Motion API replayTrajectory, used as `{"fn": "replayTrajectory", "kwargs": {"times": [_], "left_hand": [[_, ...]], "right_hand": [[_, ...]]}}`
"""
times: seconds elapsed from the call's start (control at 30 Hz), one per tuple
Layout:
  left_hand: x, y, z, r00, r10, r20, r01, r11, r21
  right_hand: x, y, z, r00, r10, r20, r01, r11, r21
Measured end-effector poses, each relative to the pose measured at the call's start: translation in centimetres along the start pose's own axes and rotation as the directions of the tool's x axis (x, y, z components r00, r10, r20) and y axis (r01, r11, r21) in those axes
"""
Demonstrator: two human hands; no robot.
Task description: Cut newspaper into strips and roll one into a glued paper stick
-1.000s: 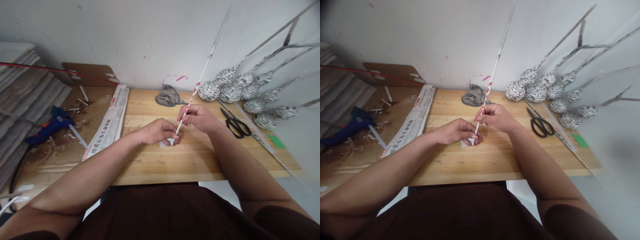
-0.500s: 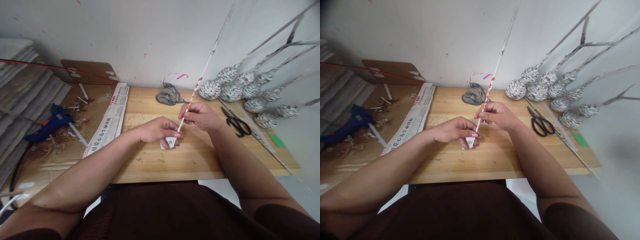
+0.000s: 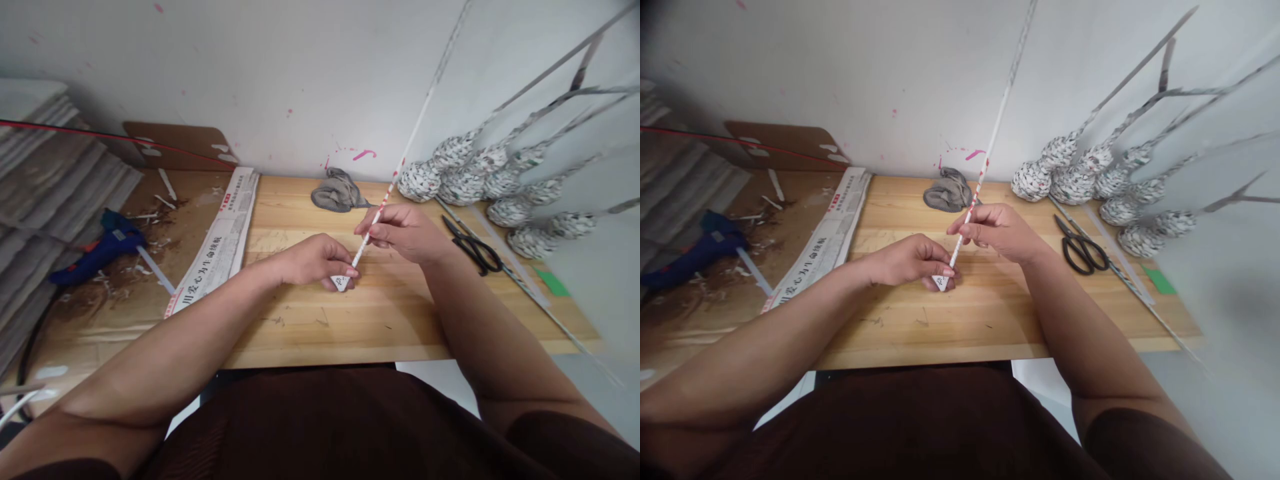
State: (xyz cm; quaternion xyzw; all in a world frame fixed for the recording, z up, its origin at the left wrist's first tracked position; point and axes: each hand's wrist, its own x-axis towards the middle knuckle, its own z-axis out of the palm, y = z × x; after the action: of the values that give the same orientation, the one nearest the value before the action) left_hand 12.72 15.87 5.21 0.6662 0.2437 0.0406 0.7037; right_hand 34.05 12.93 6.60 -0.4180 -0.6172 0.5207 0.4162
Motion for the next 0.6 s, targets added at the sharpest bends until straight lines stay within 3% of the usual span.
{"fn": "replayTrajectory", "kwargs": {"times": [0.17, 0.3, 0.43, 0.6], "left_hand": [[0.0, 0.0, -0.4, 0.998, 0.033, -0.054, -0.031, 0.999, 0.045], [-0.2, 0.3, -1.2, 0.974, 0.089, -0.209, -0.074, 0.994, 0.079], [-0.3, 0.0, -2.4, 0.895, 0.202, -0.397, -0.174, 0.979, 0.106], [0.0, -0.2, -2.9, 0.769, 0.235, -0.595, -0.326, 0.944, -0.048]], "right_hand": [[0.3, -0.5, 0.3, 0.980, -0.113, -0.163, 0.113, 0.994, -0.009], [0.4, -0.5, 0.4, 0.941, -0.143, -0.308, 0.134, 0.990, -0.050], [0.3, -0.3, 0.3, 0.879, -0.227, -0.418, 0.196, 0.974, -0.116], [0.4, 0.1, 0.5, 0.814, -0.259, -0.520, 0.266, 0.962, -0.062]]}}
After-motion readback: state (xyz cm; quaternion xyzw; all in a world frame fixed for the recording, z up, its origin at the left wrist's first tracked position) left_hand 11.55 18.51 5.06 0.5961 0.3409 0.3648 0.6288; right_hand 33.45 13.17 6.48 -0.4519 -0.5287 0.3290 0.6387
